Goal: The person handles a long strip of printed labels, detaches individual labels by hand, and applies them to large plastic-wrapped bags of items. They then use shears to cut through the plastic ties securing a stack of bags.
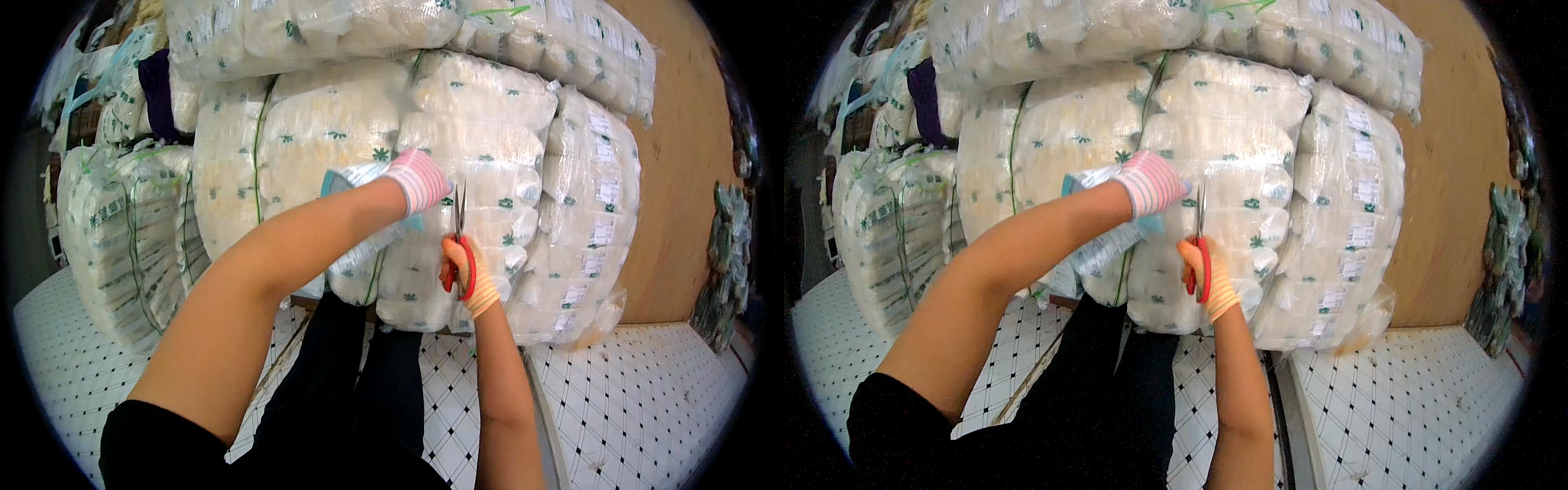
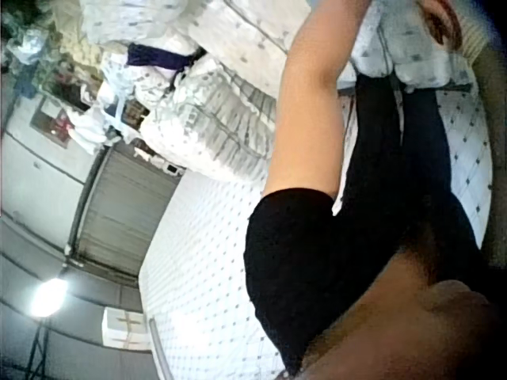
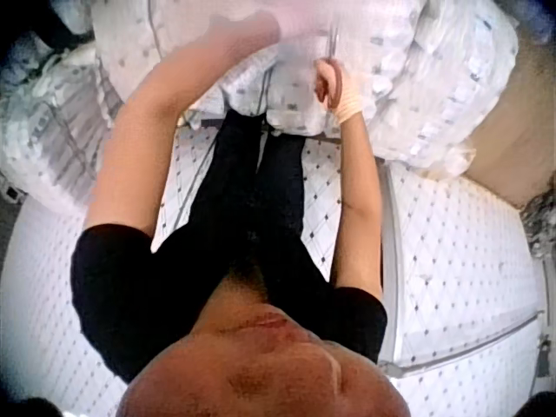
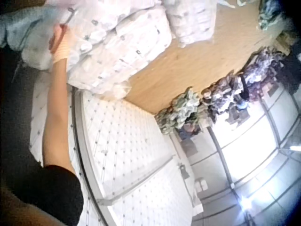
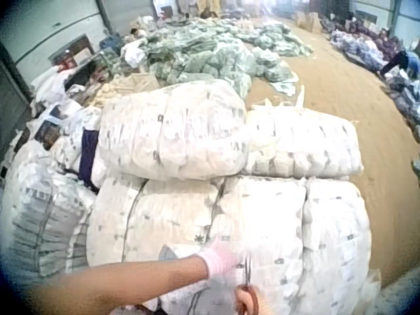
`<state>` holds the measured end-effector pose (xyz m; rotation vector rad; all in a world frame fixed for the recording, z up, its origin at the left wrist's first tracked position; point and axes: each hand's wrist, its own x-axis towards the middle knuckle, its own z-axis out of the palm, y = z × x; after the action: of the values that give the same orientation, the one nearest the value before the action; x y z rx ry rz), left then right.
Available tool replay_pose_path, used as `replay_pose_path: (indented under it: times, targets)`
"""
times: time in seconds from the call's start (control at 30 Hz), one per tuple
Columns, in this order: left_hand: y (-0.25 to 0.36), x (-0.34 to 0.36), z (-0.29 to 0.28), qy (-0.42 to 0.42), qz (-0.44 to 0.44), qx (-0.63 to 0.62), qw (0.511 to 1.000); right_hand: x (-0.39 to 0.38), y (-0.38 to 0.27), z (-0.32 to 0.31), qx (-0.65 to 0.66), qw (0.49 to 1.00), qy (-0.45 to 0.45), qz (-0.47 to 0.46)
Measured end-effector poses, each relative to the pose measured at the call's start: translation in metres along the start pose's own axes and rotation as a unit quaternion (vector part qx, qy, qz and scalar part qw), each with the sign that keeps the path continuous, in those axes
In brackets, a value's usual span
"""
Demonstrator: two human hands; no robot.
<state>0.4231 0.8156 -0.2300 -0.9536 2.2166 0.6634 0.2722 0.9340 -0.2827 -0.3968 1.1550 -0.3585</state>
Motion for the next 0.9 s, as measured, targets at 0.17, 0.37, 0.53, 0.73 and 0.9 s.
replay_pose_path:
  times: [0.17, 0.37, 0.53, 0.73, 0.9]
  targets:
    - [-0.009, 0.006, -0.011, 0.041, 0.049, 0.062, 0.996, 0.012, -0.017, 0.007, 0.074, 0.993, 0.049, -0.073]
    - [-0.028, 0.018, -0.016, 0.026, -0.002, 0.046, 0.999, 0.026, -0.046, 0.005, 0.173, 0.976, 0.115, -0.057]
    - [-0.043, 0.033, -0.037, 0.049, -0.006, 0.095, 0.994, 0.022, -0.039, 0.002, 0.156, 0.985, 0.068, -0.036]
    - [-0.039, 0.038, -0.057, 0.022, -0.037, 0.041, 0.998, 0.051, -0.064, 0.002, 0.252, 0.966, 0.032, -0.055]
    - [-0.06, 0.048, -0.061, 0.052, -0.092, 0.014, 0.994, 0.045, -0.081, -0.007, 0.161, 0.984, 0.041, -0.064]
